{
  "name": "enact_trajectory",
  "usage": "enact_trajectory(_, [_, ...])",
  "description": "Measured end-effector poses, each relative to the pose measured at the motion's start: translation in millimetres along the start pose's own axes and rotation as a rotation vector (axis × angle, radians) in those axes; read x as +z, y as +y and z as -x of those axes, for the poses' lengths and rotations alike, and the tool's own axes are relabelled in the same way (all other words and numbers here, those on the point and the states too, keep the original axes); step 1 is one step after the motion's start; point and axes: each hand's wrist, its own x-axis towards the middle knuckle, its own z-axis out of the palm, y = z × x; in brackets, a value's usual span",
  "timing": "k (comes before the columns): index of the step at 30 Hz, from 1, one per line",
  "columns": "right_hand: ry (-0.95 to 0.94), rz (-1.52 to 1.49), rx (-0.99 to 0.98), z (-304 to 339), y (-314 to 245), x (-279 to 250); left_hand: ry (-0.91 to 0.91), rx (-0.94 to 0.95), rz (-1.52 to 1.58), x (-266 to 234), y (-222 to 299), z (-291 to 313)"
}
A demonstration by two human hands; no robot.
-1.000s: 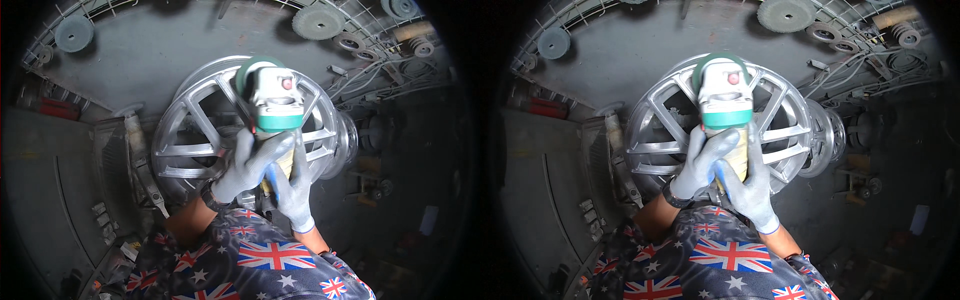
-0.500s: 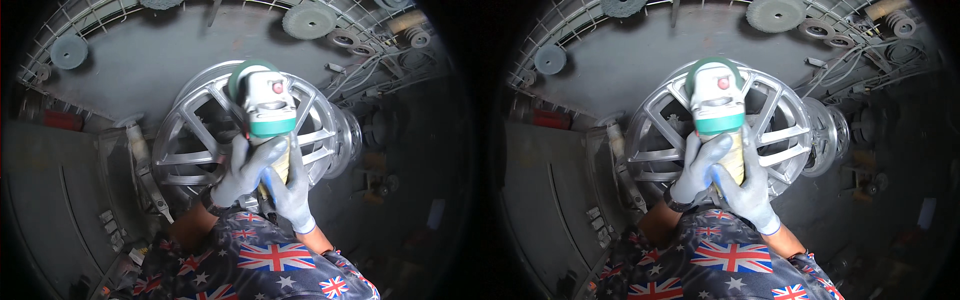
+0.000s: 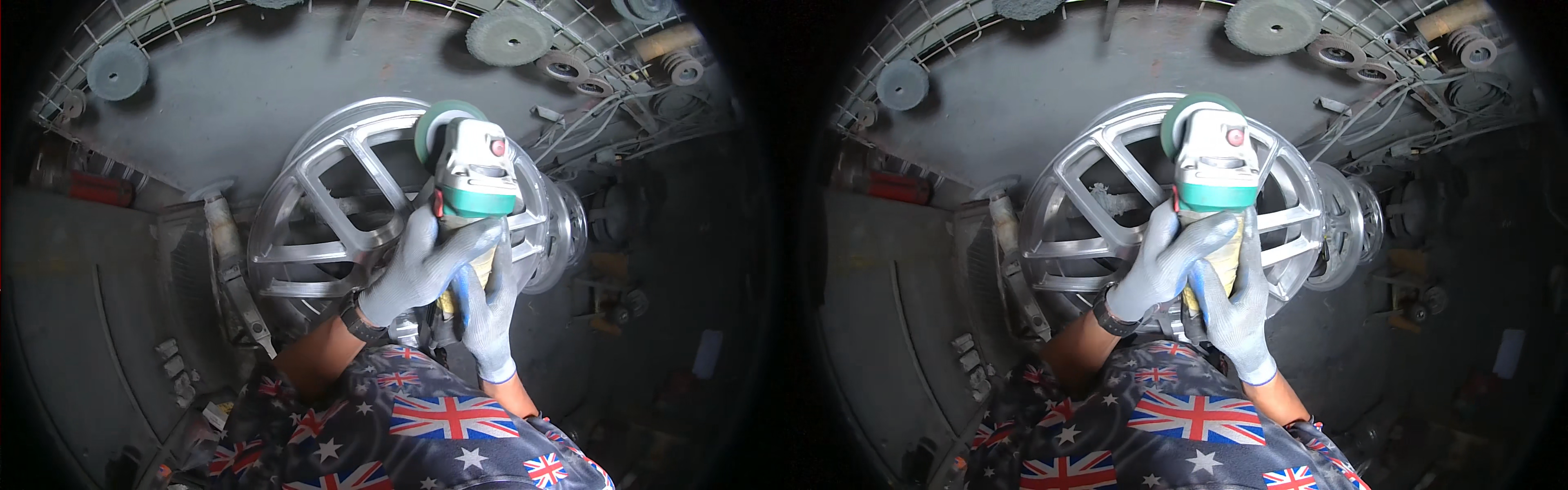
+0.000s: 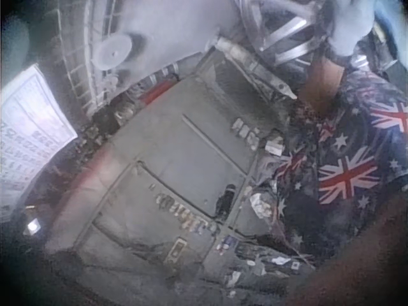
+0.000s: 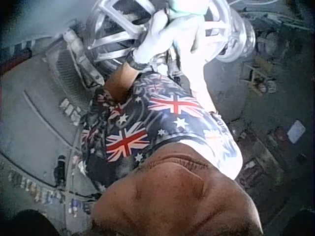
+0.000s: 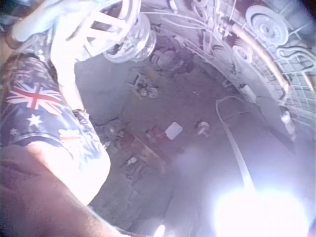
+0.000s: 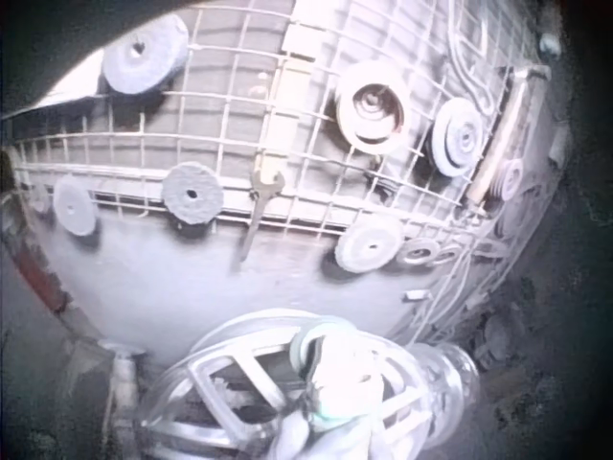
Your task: The person uses a handheld angle grinder with a polishing pad to polish the surface of a silver car wheel. They rotate the wheel to access different sections and continue polishing the spokes and rim.
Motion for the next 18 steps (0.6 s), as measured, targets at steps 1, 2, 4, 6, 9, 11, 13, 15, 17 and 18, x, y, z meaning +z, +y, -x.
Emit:
enact_trajectory(1, [-0.010, -0.032, 0.012, -0.7, -0.7, 0.8, -0.002, 0.012, 0.043, 1.1, 0.1, -1.5])
enact_trajectory(2, [-0.020, -0.063, 0.024, -1.2, -2.4, 2.3, 0.014, 0.020, 0.032, -0.3, 0.6, 1.0])
enact_trajectory(4, [-0.021, -0.140, 0.057, -1.4, -8.5, 9.9, 0.047, 0.035, 0.008, -5.1, 0.4, 10.7])
enact_trajectory(6, [-0.086, 0.042, -0.011, -4.5, -12.7, 10.0, 0.075, 0.038, 0.023, -7.0, -0.1, 16.6])
enact_trajectory(9, [-0.100, 0.088, -0.020, -3.6, -7.8, 7.7, 0.107, 0.010, 0.189, -3.4, 3.6, 21.0])
enact_trajectory(11, [-0.065, -0.017, 0.011, -2.9, -4.9, 4.8, 0.030, -0.039, 0.126, -5.9, 4.9, 10.4])
enact_trajectory(13, [-0.058, -0.012, 0.029, -1.9, -4.2, 4.6, 0.048, -0.041, 0.129, -2.2, 6.5, 6.8])
enact_trajectory(15, [-0.076, -0.010, 0.020, -2.5, -8.6, 7.5, 0.054, -0.042, 0.149, -4.7, 15.6, 10.9])
enact_trajectory(17, [-0.142, -0.013, 0.001, -3.5, -14.1, 11.8, 0.120, -0.015, 0.023, -10.3, 4.1, 21.6])
enact_trajectory(18, [-0.165, 0.075, -0.037, -4.7, -14.5, 13.0, 0.190, 0.001, -0.107, -14.2, -9.5, 29.7])
